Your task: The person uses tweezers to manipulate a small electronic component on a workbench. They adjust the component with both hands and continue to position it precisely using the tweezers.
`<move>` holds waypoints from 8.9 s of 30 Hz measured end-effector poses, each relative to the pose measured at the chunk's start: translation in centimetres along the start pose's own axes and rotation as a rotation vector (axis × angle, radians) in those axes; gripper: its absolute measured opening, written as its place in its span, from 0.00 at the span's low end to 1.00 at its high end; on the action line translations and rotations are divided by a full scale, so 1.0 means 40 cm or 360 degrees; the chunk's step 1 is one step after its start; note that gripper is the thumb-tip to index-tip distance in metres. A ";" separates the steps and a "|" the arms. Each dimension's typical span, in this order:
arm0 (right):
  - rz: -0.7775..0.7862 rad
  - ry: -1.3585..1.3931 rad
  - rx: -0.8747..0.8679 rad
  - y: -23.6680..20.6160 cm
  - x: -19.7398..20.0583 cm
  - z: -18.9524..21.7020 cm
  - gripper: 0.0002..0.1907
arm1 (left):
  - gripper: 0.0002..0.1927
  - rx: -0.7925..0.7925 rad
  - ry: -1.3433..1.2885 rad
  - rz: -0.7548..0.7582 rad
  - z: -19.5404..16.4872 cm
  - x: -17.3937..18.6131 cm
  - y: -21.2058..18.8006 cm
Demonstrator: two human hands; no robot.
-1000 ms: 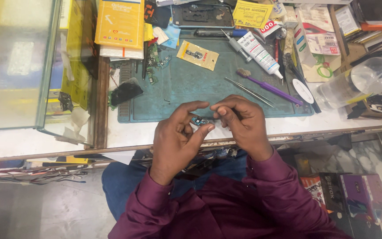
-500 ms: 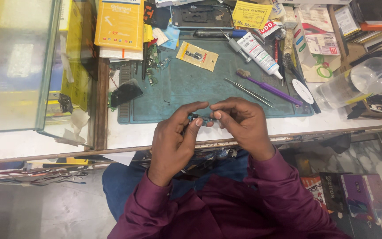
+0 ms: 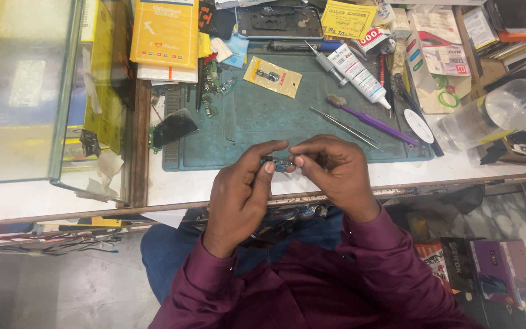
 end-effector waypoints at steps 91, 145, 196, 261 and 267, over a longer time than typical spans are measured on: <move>0.0101 -0.0169 -0.0208 -0.003 0.007 0.006 0.04 | 0.09 -0.0022 0.0326 0.0021 0.020 -0.011 0.000; 0.0169 -0.0411 -0.0045 0.009 0.005 0.033 0.17 | 0.06 0.0169 -0.0007 -0.0045 0.005 0.007 0.012; -0.0036 -0.0397 -0.0001 -0.010 0.003 0.009 0.05 | 0.07 0.0220 0.0060 -0.0076 0.023 -0.008 0.016; -0.0091 -0.0509 0.0051 -0.005 0.000 0.022 0.07 | 0.05 0.0076 0.0185 -0.0134 0.019 0.001 0.006; -0.0074 -0.0475 0.0019 -0.008 0.000 0.015 0.05 | 0.05 0.0089 0.0169 -0.0119 0.016 0.001 0.006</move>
Point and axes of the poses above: each hand's wrist, its own y-axis towards the middle knuckle, its own x-axis out of the back of the hand, z = x × y, the point moved 3 cm from there along y, towards the middle knuckle, and after that the axes turned 14 degrees about -y, right-handed, at the moved point
